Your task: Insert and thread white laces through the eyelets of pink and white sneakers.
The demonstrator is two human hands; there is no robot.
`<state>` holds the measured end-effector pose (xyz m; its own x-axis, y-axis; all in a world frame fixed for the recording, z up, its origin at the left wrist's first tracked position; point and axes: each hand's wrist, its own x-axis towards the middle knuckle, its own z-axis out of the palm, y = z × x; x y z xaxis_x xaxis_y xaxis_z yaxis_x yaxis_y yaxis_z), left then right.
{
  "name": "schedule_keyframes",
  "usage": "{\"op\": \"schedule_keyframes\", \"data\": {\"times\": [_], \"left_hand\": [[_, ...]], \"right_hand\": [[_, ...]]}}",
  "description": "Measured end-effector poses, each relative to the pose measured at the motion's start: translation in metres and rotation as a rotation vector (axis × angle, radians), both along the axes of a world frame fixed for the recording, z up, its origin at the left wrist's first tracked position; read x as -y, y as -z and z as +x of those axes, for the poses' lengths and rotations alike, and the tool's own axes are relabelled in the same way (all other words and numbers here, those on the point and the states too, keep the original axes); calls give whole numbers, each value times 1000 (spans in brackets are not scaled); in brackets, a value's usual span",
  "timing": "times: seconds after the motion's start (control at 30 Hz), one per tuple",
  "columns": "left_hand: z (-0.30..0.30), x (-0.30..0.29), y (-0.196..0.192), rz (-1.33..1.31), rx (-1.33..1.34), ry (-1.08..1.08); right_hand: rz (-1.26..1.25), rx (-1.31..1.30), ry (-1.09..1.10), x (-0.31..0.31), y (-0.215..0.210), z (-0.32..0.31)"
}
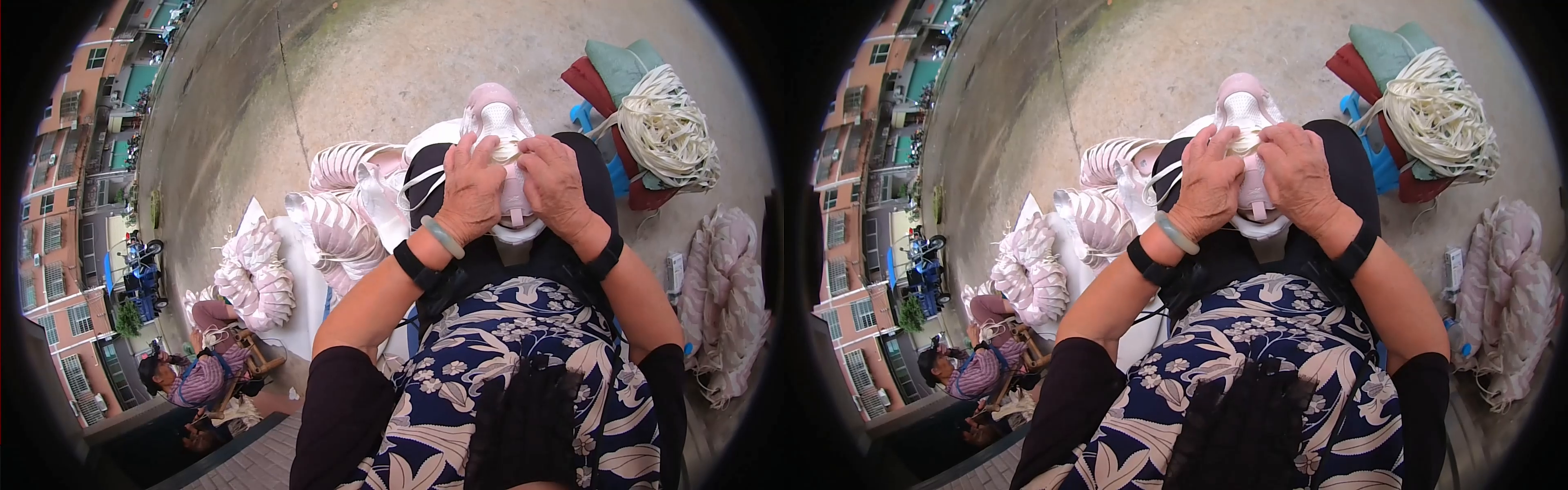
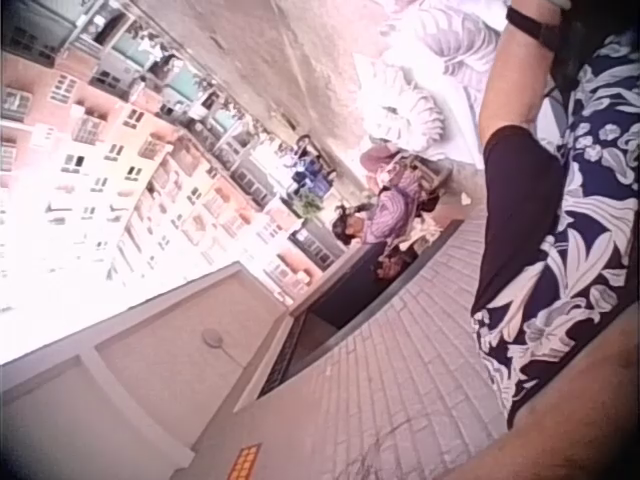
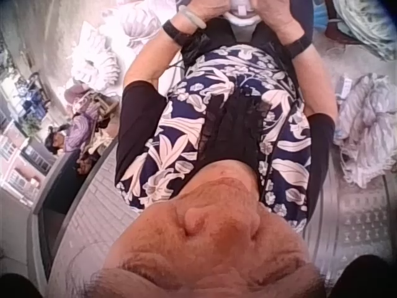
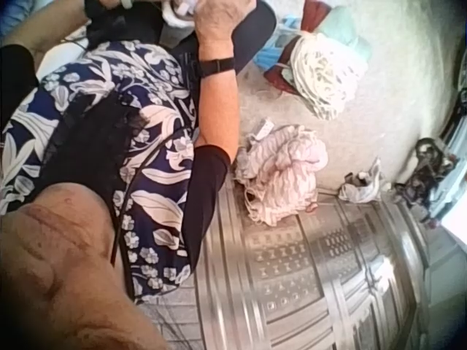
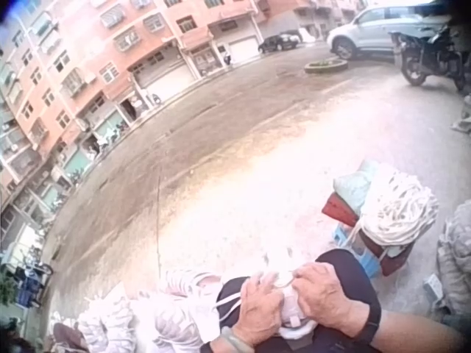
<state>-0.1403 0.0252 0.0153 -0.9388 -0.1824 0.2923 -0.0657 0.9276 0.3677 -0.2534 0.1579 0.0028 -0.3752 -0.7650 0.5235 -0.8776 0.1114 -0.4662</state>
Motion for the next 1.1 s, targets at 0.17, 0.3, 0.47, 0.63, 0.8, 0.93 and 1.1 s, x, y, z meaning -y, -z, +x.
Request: {"op": "schedule_keyframes", "data": {"times": [0.17, 0.3, 0.47, 0.63, 0.8, 0.93, 1.1], "left_hand": [[1, 8, -7, 5, 49, 68], [3, 13, -4, 151, 49, 120], [-1, 6, 9, 138, -74, 99], [-8, -8, 7, 146, -154, 19], [-3, -6, 10, 155, -161, -21], [8, 1, 1, 292, -178, -87], [15, 32, -7, 406, -203, -176]], "right_hand": [[-15, 21, 16, -2, 4, 1], [-19, 23, 7, -1, 5, 0], [-42, 47, 15, 2, 7, 6], [-26, 64, 66, 5, 6, 8], [26, 81, 46, 9, 6, 7], [-1, -12, 80, 0, -3, 6], [-25, 330, 131, -65, -11, -41]]}}
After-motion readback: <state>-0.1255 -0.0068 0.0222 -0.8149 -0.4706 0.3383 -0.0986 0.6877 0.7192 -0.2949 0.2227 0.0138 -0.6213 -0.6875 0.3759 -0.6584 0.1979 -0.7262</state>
